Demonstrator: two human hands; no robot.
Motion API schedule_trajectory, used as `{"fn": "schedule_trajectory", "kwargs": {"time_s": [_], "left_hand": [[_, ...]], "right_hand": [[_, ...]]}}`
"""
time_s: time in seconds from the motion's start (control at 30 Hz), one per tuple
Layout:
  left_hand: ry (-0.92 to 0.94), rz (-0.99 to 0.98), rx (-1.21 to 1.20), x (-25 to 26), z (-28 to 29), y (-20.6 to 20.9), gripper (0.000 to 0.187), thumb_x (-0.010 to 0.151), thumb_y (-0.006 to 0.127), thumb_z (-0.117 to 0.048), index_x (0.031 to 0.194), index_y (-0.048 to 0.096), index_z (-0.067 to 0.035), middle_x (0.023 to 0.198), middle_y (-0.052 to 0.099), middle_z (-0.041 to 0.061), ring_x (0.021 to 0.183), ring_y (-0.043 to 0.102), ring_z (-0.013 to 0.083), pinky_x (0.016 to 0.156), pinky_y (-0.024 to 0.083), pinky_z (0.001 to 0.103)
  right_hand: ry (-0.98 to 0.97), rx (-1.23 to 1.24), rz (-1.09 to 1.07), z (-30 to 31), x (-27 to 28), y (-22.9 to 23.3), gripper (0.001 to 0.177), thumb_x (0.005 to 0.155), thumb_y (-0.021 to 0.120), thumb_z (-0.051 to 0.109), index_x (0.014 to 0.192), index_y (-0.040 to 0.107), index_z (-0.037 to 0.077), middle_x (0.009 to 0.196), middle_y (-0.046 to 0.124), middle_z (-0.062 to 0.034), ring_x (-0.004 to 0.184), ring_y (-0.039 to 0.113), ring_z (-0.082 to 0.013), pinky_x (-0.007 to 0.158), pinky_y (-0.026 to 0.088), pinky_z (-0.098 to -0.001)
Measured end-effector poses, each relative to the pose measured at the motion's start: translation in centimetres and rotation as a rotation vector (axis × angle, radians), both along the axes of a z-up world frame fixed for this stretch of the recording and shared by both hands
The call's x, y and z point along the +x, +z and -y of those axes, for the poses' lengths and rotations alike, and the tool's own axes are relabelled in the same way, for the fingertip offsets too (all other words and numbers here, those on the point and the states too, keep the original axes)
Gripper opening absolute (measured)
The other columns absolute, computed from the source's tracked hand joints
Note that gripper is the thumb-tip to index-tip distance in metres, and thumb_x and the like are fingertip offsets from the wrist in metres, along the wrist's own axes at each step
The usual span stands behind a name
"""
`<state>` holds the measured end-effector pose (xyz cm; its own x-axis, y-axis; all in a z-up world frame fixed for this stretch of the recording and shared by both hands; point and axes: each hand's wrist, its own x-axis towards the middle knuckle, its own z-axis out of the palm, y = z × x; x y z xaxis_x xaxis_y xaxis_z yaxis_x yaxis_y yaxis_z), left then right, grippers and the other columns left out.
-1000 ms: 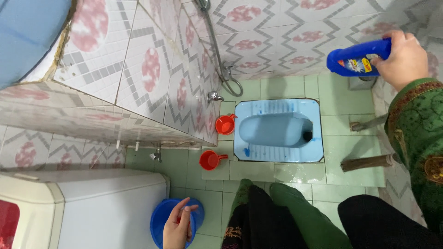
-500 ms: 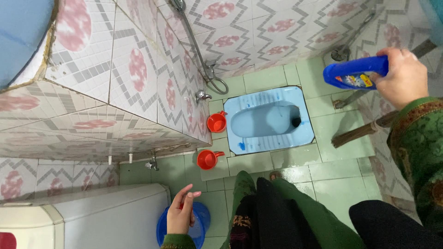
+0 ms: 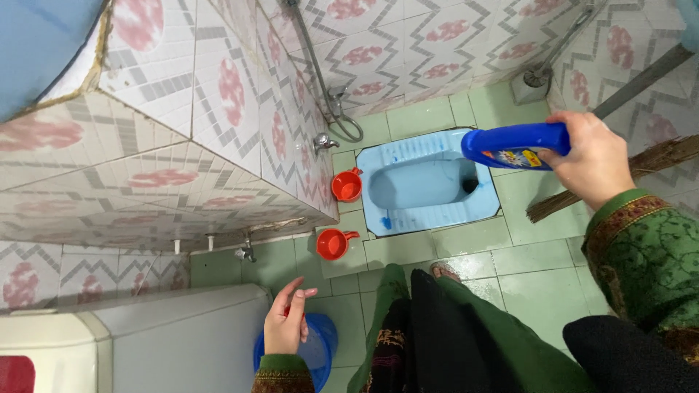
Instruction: Applying toilet cleaner to a squat toilet and then wiping down the top of a washing machine with a cloth.
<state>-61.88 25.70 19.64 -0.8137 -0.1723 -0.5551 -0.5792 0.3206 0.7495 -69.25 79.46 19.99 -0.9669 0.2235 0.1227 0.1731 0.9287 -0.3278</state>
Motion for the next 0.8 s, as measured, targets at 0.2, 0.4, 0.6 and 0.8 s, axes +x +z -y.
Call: {"fn": "schedule_trajectory", "kwargs": {"time_s": [0.2, 0.4, 0.6, 0.8], "left_hand": [[0.023, -0.023, -0.009, 1.6, 2.4, -1.0, 0.05, 0.098, 0.05, -0.035, 0.14, 0.062, -0.012, 0.117, 0.082, 0.003, 0.04, 0.045, 0.0119, 0.037, 0.046, 0.027], [0.127, 0.009, -0.017, 2.9, 3.6, -1.1, 0.047, 0.099, 0.051, -0.033, 0.14, 0.065, -0.014, 0.115, 0.082, 0.002, 0.042, 0.044, 0.0132, 0.038, 0.044, 0.03], [0.216, 0.039, 0.016, 3.5, 3.4, -0.4, 0.045, 0.1, 0.051, -0.03, 0.139, 0.066, -0.013, 0.113, 0.082, 0.003, 0.042, 0.042, 0.0135, 0.037, 0.041, 0.03], [0.305, 0.069, 0.028, 3.3, 2.3, 0.3, 0.041, 0.1, 0.054, -0.028, 0.135, 0.069, -0.012, 0.111, 0.083, 0.003, 0.043, 0.039, 0.0139, 0.038, 0.037, 0.029]], "right_hand": [[0.066, -0.079, 0.097, 4.1, -1.7, 0.7, 0.057, 0.091, 0.074, 0.025, 0.142, 0.057, 0.008, 0.135, 0.062, -0.0208, 0.115, 0.062, -0.0409, 0.092, 0.052, -0.0558], [0.171, 0.01, 0.068, 7.3, -3.2, -1.4, 0.048, 0.09, 0.071, 0.025, 0.135, 0.062, 0.014, 0.118, 0.066, -0.0147, 0.108, 0.064, -0.0373, 0.086, 0.053, -0.0524], [0.194, 0.014, 0.109, 7.5, -3.7, -2.2, 0.047, 0.09, 0.07, 0.022, 0.136, 0.061, 0.016, 0.113, 0.066, -0.0135, 0.104, 0.065, -0.038, 0.084, 0.054, -0.0521], [0.162, -0.036, 0.021, 5.9, -4.4, -1.4, 0.051, 0.092, 0.075, 0.029, 0.138, 0.062, 0.01, 0.127, 0.065, -0.0167, 0.115, 0.062, -0.0372, 0.092, 0.051, -0.0542]]}}
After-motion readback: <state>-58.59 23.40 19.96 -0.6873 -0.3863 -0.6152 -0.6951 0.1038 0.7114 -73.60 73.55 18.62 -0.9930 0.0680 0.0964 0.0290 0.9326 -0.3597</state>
